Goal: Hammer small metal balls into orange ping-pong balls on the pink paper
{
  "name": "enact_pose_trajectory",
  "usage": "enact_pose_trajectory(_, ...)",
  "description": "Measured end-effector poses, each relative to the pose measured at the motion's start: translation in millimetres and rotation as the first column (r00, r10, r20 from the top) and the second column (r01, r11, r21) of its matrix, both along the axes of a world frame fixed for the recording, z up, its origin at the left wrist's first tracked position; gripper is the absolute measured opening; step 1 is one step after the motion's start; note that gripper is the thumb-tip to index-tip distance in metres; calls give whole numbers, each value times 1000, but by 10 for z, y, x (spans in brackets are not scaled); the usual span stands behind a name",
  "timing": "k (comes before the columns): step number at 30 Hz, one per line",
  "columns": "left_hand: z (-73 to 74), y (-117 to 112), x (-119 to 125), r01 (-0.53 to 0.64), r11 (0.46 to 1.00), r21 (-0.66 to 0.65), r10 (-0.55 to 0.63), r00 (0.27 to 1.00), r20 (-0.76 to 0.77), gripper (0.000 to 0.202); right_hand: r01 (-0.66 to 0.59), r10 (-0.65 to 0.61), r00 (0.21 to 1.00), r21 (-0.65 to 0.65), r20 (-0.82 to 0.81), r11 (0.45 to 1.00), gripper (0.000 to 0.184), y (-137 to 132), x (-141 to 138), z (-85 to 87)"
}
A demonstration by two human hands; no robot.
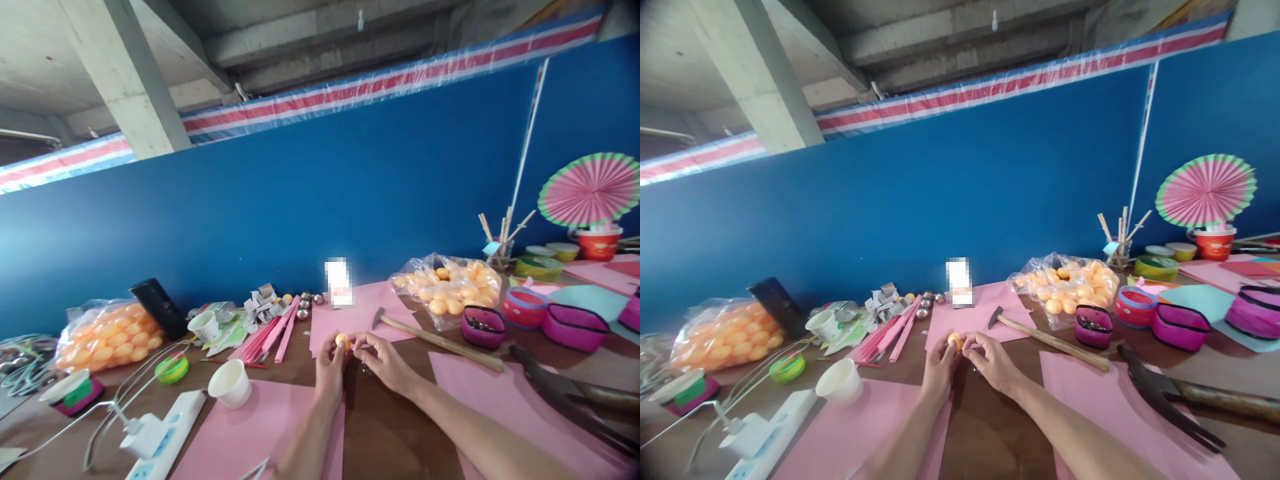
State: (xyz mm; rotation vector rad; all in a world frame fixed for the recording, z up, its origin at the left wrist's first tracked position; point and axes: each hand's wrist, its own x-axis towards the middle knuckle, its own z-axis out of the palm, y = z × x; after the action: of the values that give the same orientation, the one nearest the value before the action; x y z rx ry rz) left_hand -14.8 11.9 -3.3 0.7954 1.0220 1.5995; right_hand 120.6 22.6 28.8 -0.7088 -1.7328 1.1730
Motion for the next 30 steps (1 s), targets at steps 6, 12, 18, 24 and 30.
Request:
enact_pose_trajectory(6,12,1,3,23,1000,1,-23,996,92,52,15,-16,1000,4,13,1000,14,11,7,-9)
enact_pose_trajectory(12,38,-9,19,-10,999,-34,14,994,104,46,5,-5,1000,-2,-8,1000,14,10,-8,-16)
enact_pose_trajectory(18,30,-8,14,-28,1000,-11,28,998,54,46,-13,13,1000,9,0,1000,11,-4,-1,11)
enact_pose_trajectory(24,23,-1,18,-23,1000,-10,23,999,36,46,-2,2,1000,15,12,1000,13,1,5,8)
enact_pose_trajectory(30,33,-10,12,-22,1000,-4,22,999,28,46,-8,8,1000,21,3,1000,12,13,3,-16)
